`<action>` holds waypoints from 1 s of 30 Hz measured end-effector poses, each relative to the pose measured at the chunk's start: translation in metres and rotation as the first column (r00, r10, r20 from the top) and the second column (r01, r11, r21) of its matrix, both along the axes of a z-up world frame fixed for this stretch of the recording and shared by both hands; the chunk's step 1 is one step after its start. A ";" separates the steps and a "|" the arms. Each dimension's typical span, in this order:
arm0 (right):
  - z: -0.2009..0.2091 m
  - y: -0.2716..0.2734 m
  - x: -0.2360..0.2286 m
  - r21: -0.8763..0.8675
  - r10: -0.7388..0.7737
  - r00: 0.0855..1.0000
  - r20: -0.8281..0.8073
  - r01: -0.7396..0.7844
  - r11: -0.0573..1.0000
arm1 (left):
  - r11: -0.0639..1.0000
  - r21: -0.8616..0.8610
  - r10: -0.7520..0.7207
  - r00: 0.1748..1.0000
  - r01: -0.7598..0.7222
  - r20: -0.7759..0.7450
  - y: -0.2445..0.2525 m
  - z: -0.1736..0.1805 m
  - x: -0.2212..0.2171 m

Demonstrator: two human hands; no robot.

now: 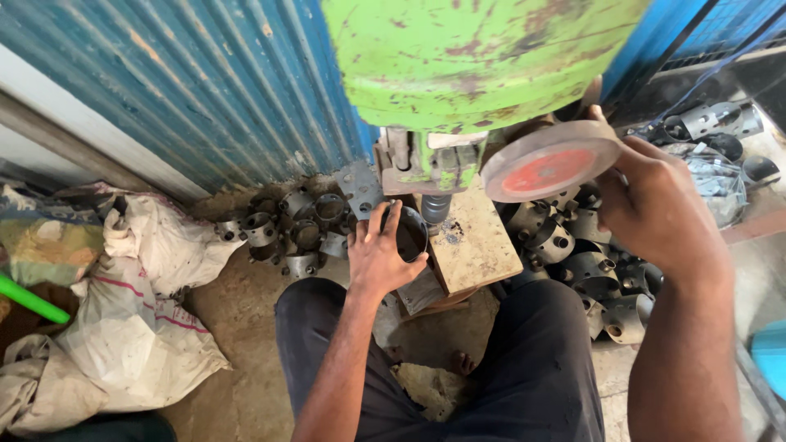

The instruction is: The person sits on the floor and operates a green drill press to drill holes into small cylindrical metal parts. They hold each part with their left hand and use the right hand to turn the drill press handle, repeating the process for multiple parts.

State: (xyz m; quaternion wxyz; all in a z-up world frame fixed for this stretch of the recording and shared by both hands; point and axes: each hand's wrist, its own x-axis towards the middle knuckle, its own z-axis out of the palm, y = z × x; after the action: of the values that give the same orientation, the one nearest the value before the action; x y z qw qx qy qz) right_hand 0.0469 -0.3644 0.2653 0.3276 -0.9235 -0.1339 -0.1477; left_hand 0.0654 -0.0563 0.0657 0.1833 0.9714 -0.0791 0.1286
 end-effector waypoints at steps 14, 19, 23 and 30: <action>-0.058 0.007 0.014 0.300 0.011 0.981 0.195 -0.071 0.951 | 1.000 0.025 0.002 0.999 -0.001 -0.037 0.002 -0.004 0.001; -0.060 0.010 0.014 0.286 -0.021 0.977 0.213 -0.042 0.957 | 1.000 0.023 -0.001 0.999 0.002 -0.049 0.002 -0.005 0.003; -0.062 0.010 0.016 0.320 -0.035 0.979 0.199 -0.031 0.947 | 1.000 0.022 0.010 0.999 -0.009 -0.051 0.001 -0.004 0.003; -0.052 0.008 0.014 0.258 -0.013 0.980 0.196 -0.039 0.965 | 1.000 0.010 0.014 0.999 -0.013 -0.049 -0.001 -0.003 0.000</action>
State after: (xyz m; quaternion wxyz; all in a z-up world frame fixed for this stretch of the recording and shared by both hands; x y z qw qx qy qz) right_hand 0.0605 -0.3566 0.2134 0.4323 -0.8525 -0.1511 -0.2521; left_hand 0.0659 -0.0569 0.0630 0.1795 0.9756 -0.0686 0.1057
